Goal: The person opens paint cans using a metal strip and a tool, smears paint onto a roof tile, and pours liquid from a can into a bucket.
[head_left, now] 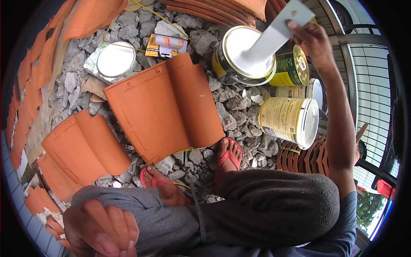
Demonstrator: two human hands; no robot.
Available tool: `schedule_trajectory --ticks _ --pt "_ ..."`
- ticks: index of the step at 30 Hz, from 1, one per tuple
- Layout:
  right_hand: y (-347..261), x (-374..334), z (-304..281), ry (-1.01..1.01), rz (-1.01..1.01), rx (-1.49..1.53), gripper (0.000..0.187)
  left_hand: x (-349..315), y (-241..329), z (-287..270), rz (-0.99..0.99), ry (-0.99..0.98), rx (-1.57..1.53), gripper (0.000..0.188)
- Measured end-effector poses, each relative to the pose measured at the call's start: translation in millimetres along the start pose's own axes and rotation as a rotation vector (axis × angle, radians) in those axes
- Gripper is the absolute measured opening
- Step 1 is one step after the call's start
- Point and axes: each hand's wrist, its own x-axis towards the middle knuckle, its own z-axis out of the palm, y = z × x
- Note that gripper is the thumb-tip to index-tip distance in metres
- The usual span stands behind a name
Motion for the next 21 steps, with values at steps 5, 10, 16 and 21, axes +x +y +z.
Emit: schedule_trajectory --ticks 5,10,16,21 --pt "-18 -33 -25 0.341 -0.372 0.102 0.025 1 -1 0 0.004 0.026 -0.015 0.016" --pt "-35 -18 31 0.12 -0.708 -0.04 0.012 -2 -2 -5 0.002 0.034 -0.023 0.017" --pt "8 -3 100 0.177 -0.495 -0.373 0.02 -4 2 0 0.015 -0.019 0.03 0.018" --pt "50 20 79 0.132 -0.172 0.088 0.036 -4 2 4 0.054 0.004 0.014 0.018"
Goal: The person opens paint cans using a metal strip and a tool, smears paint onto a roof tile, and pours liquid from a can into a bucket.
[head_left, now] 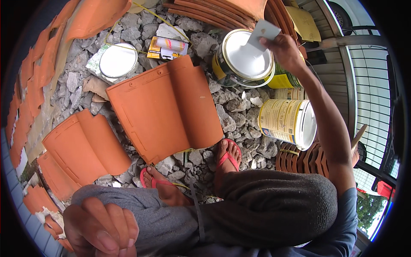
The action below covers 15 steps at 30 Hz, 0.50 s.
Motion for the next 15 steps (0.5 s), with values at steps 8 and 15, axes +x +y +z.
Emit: schedule_trajectory --ticks 8,15 --pt "-64 -16 -95 0.151 -0.084 0.002 0.032 -1 -2 -3 -0.034 0.014 -0.004 0.018" --pt "-79 -20 -49 -0.017 -0.382 -0.045 0.018 -4 -1 13 -0.113 0.35 -0.105 0.014"
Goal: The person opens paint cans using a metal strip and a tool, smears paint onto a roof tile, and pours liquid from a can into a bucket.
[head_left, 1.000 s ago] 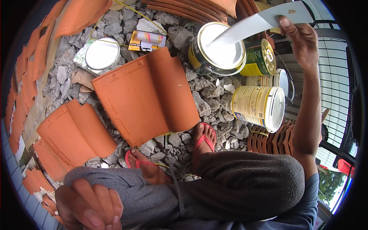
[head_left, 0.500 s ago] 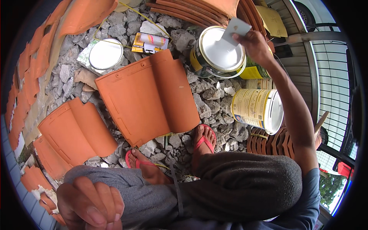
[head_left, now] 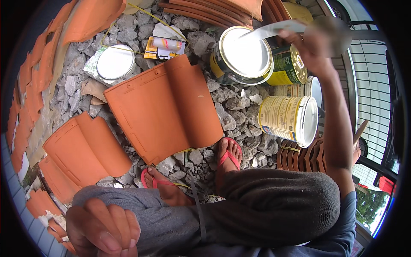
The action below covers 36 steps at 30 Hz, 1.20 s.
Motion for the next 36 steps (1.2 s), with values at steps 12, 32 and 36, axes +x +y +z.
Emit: schedule_trajectory --ticks 12,32,36 --pt "66 -12 48 0.01 0.456 0.163 0.038 7 2 -17 0.082 -0.335 0.1 0.017" --pt "47 -14 74 -0.072 0.219 -0.343 0.018 7 2 -14 0.101 -0.351 0.084 0.019" --pt "86 -19 77 0.051 0.473 0.062 0.029 6 3 -13 0.1 -0.335 0.057 0.018"
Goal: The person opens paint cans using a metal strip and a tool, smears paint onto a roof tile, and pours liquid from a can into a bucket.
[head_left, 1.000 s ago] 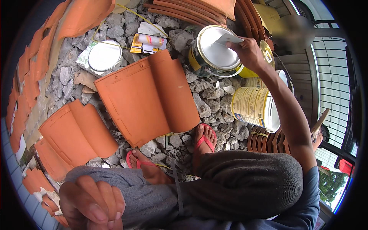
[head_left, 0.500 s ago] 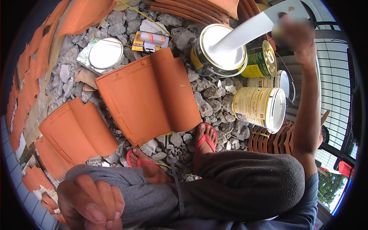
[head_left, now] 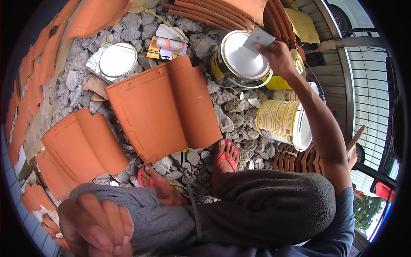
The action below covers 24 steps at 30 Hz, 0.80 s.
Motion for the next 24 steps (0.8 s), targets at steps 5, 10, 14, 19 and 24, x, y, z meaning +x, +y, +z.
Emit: schedule_trajectory --ticks 5,10,14,19,24 --pt "-68 -1 -79 -0.009 0.171 -0.009 0.021 0 -1 -6 0.008 -0.05 0.011 0.018" --pt "-90 -20 -106 0.046 -0.298 0.121 0.022 2 0 -2 -0.012 -0.027 0.036 0.017" --pt "-91 -22 -76 -0.015 -0.373 0.032 0.019 5 0 -2 -0.02 -0.06 0.043 0.016" --pt "-30 -14 -21 -0.023 -0.276 -0.252 0.022 3 1 1 -0.013 -0.057 0.046 0.017" --pt "-33 -18 -4 -0.033 0.085 -0.08 0.038 -1 1 0 0.002 -0.017 0.049 0.017"
